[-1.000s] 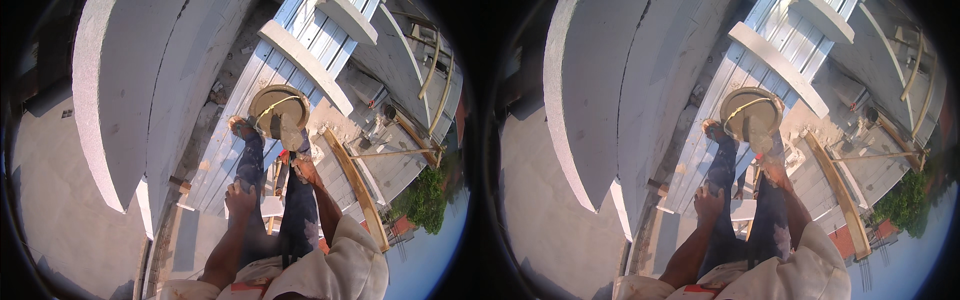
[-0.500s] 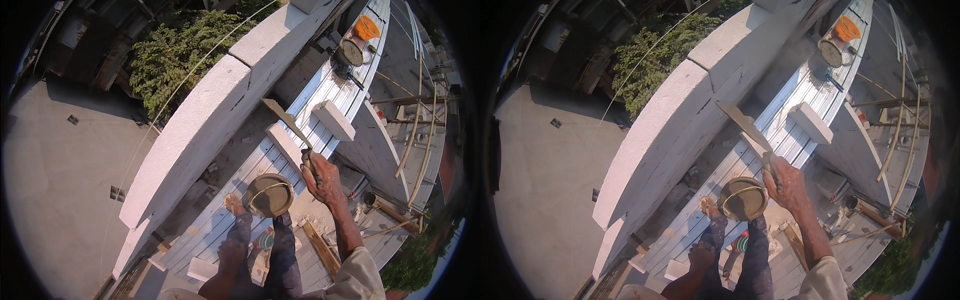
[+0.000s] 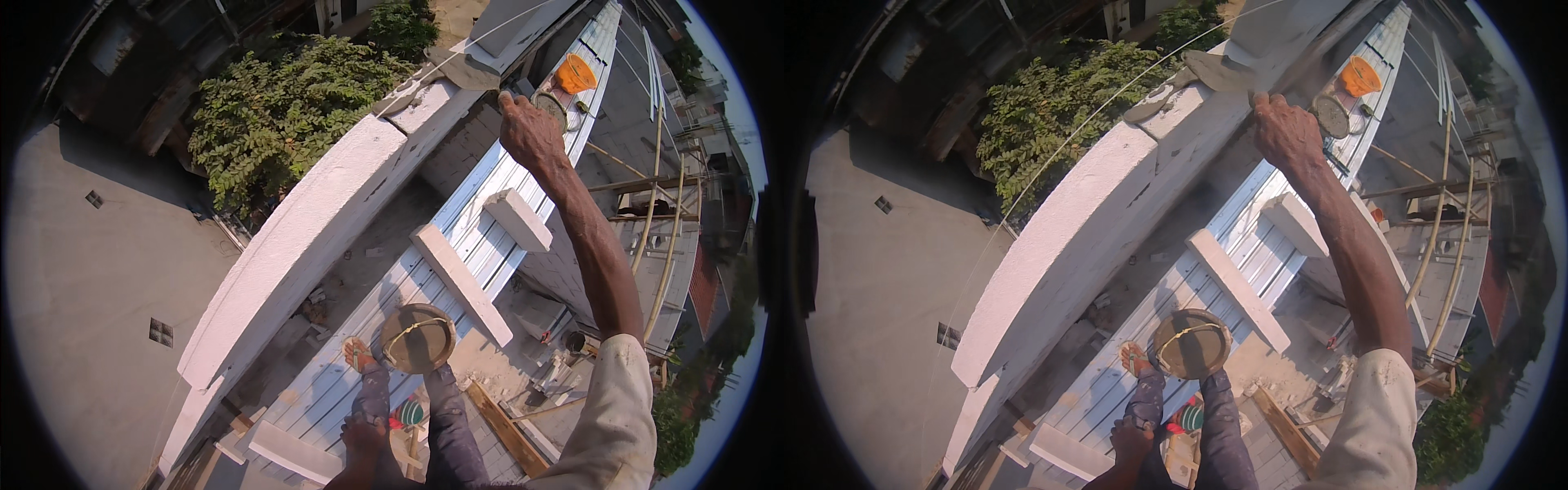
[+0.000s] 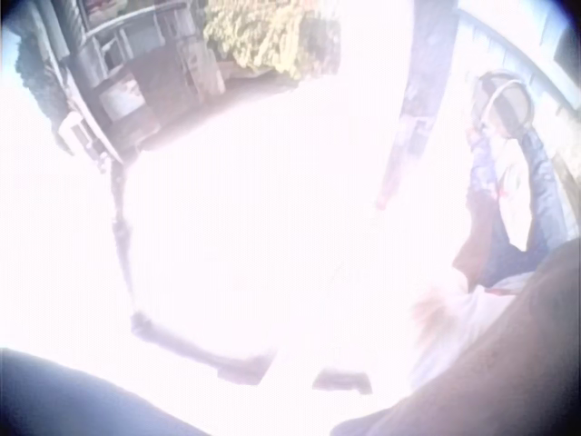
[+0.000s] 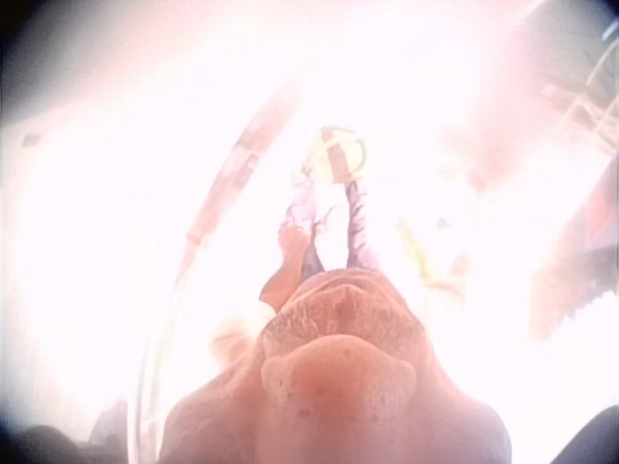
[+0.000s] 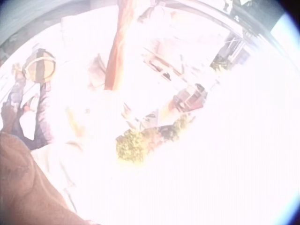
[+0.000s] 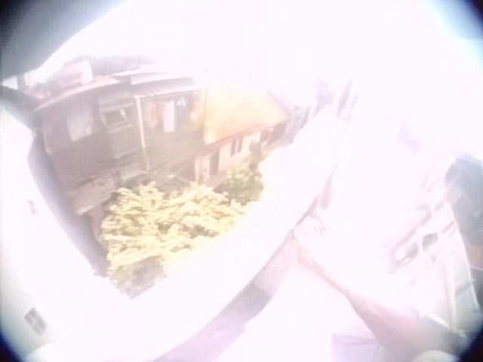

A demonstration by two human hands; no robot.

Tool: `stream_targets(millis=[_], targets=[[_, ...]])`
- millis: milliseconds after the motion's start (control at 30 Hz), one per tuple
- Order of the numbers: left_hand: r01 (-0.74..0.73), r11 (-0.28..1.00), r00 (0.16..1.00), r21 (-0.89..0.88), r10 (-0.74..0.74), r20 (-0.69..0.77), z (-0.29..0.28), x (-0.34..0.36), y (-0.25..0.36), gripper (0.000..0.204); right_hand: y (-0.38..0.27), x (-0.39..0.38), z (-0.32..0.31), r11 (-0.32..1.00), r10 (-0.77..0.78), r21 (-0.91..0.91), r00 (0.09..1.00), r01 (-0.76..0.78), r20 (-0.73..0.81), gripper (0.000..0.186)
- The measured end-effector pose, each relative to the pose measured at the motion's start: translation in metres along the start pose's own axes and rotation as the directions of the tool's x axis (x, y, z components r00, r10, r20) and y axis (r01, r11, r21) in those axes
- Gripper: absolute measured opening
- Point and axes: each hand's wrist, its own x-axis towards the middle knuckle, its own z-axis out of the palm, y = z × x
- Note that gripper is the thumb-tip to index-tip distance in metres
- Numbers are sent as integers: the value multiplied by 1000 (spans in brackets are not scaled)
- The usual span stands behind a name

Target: The person scoops cement mortar from a headpan using a trowel and applies it to a white wall on a rooftop. They spread and smooth the mortar along the wall surface, repeatedly returning to the pan to gather more material.

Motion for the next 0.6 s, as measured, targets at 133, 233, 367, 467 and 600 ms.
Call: stream_targets(millis=[133,233,367,467,600], targets=[[2,1000,1000,-7,-2,-10,1,-3,-1,60,-3,39,-18,997,56,35,979,-64,195,28],[-36,999,999,-12,36,-24,2,-4,-2,60,-25,25,-2,995,-45,95,988,31,146,30],[-23,1000,999,-5,22,-40,4,-3,-7,60,-65,-20,-16,923,-203,354,973,152,113,35],[-27,1000,999,12,28,-39,6,1,-7,60,-45,-25,12,876,-83,469,993,111,-80,42],[-33,999,999,34,34,-21,7,4,-2,61,3,10,71,898,158,440,946,-19,-281,50]])
